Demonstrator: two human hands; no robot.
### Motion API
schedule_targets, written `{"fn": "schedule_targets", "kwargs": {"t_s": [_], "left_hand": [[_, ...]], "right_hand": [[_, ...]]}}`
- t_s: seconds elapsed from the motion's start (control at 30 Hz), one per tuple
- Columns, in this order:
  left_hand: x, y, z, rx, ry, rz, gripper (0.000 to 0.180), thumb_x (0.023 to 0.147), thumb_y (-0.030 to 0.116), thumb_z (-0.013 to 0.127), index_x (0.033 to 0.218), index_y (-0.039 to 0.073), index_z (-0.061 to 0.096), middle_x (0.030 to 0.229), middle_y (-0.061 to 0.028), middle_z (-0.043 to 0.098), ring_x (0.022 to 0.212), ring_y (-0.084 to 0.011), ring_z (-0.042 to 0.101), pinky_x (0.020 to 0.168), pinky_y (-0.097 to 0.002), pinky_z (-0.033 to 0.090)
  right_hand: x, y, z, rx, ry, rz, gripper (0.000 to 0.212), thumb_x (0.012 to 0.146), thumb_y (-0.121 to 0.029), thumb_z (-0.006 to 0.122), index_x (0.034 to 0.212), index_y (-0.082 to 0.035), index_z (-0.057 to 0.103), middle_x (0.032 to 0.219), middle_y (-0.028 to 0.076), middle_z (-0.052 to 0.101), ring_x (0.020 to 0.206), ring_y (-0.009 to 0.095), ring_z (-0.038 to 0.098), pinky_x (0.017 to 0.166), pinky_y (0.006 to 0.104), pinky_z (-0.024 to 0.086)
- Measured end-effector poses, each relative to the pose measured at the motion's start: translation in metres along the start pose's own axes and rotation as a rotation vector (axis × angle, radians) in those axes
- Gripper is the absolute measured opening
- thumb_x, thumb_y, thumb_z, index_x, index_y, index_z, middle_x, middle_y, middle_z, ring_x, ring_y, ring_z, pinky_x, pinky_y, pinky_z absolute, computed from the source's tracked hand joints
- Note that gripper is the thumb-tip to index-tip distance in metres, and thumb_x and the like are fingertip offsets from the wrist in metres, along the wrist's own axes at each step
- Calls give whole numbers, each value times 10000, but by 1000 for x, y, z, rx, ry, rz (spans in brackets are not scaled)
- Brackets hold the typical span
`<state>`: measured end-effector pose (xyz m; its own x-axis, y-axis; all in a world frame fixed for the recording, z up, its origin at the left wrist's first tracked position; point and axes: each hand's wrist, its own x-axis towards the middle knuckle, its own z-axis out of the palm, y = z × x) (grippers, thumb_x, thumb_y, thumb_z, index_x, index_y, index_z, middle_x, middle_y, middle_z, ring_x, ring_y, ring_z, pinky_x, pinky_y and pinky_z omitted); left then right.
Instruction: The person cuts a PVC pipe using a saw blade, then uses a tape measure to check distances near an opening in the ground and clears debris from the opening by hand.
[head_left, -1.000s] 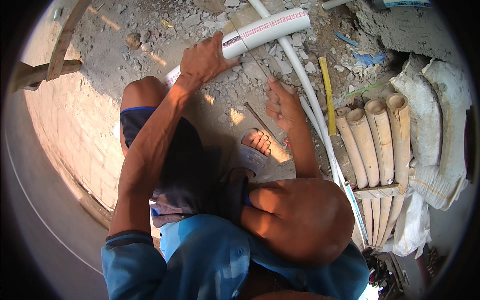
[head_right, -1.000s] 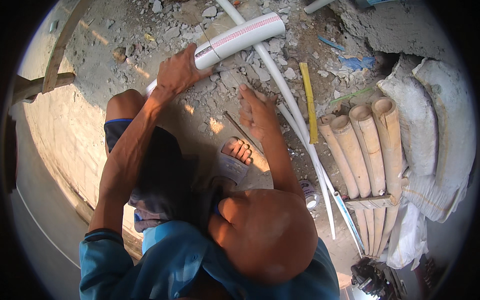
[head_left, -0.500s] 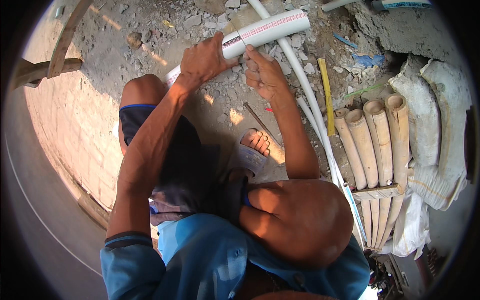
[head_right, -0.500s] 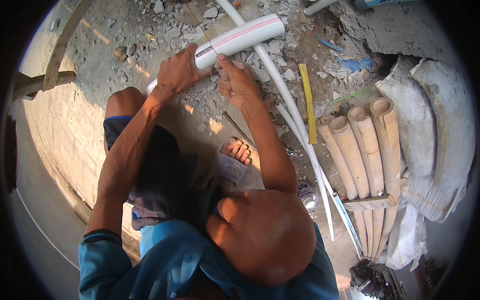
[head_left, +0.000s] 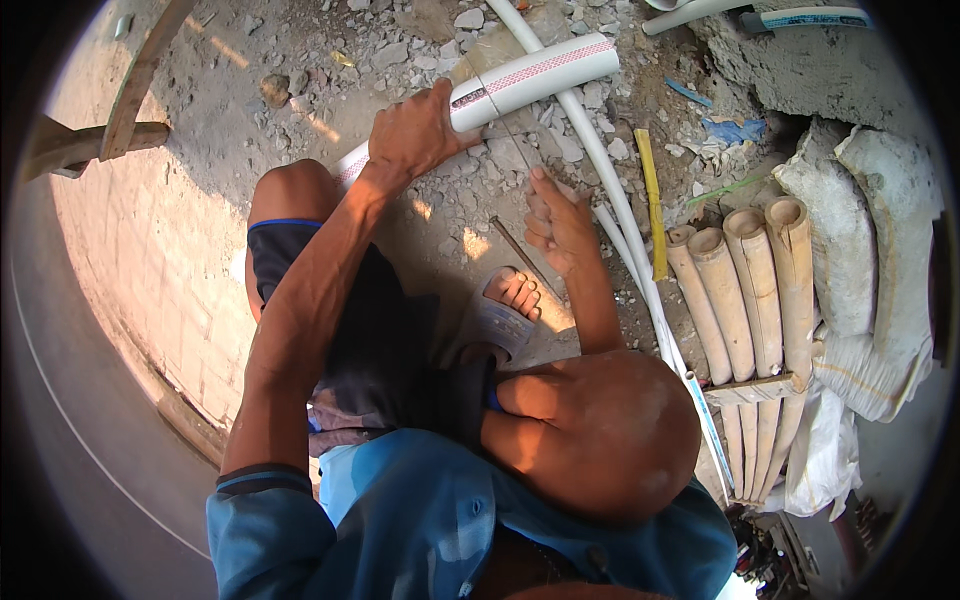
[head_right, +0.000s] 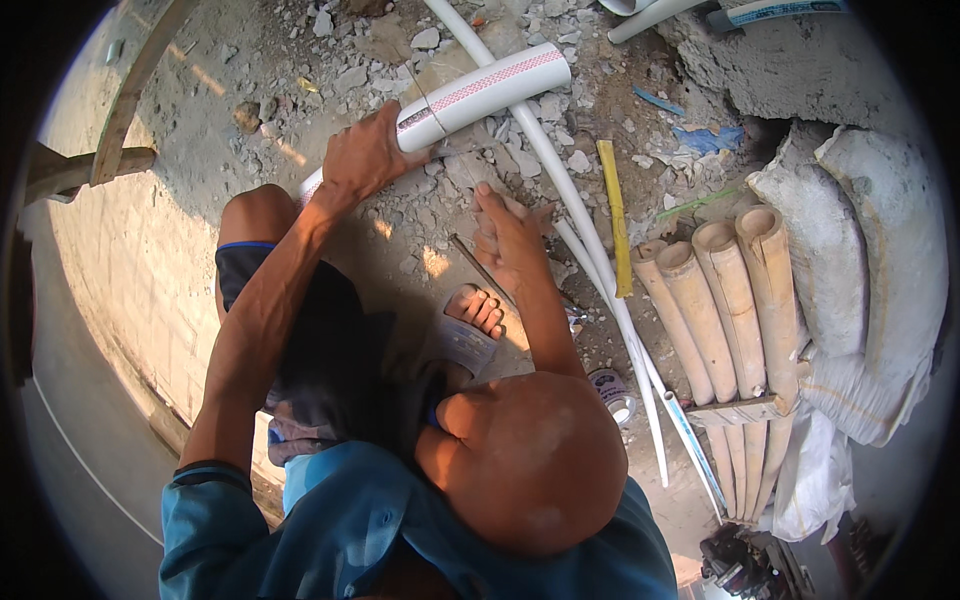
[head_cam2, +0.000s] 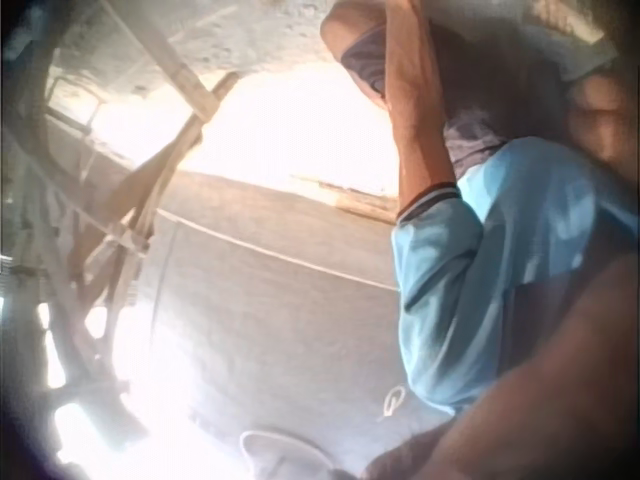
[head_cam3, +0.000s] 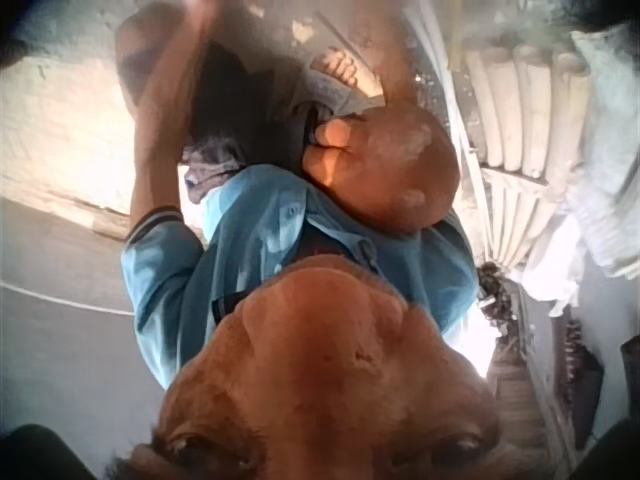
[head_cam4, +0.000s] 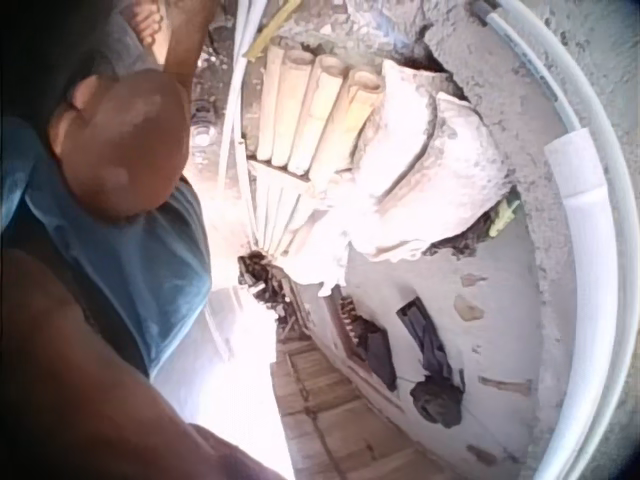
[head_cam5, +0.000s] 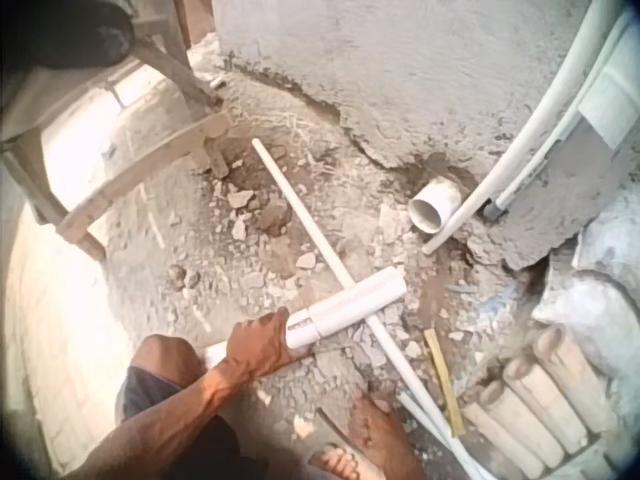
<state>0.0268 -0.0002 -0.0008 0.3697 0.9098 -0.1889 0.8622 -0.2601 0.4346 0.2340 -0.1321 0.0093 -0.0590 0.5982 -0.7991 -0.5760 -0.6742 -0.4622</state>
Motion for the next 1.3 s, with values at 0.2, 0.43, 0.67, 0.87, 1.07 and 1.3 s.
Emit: {"fn": "schedule_targets", "kwargs": {"t_s": [0.2,0.43,0.67,0.87,1.07,1.3], "left_hand": [[2,5,-1,20,-5,8,657,810,573,798,1138,46,583,940,-222,750,847,-414,753,713,-525,599],[5,2,2,23,-21,-14,647,814,582,779,1166,67,607,971,-235,755,879,-428,749,751,-535,591],[1,-1,-3,13,-29,-14,661,820,601,775,1155,60,596,942,-217,761,868,-429,751,750,-538,589],[0,2,5,39,-6,25,722,787,607,804,1182,45,581,920,-209,755,859,-407,756,712,-528,604],[-3,-3,2,32,6,6,715,788,590,812,1199,54,579,903,-203,756,837,-406,757,705,-528,606],[7,7,-11,29,-51,-12,672,797,556,816,1176,53,583,972,-218,756,901,-408,753,750,-533,598]], "right_hand": [[28,-15,16,-41,-106,-78,333,992,-393,720,923,-91,596,585,-103,346,419,28,264,386,230,193],[-13,4,-20,-42,-57,-69,314,1009,-372,701,908,-99,584,584,-96,331,418,31,253,382,229,192],[32,-6,12,12,-166,-64,311,1001,-379,710,919,-104,590,597,-101,326,427,28,267,394,229,190],[13,-3,0,-31,-101,-70,314,989,-382,727,910,-112,586,600,-105,369,432,25,275,396,222,190],[10,8,-2,10,-101,-30,291,1007,-371,705,893,-133,583,595,-119,346,432,13,286,384,218,198],[63,-22,31,10,-242,-111,278,1030,-357,673,902,-126,586,613,-96,371,434,32,286,387,231,200]]}}
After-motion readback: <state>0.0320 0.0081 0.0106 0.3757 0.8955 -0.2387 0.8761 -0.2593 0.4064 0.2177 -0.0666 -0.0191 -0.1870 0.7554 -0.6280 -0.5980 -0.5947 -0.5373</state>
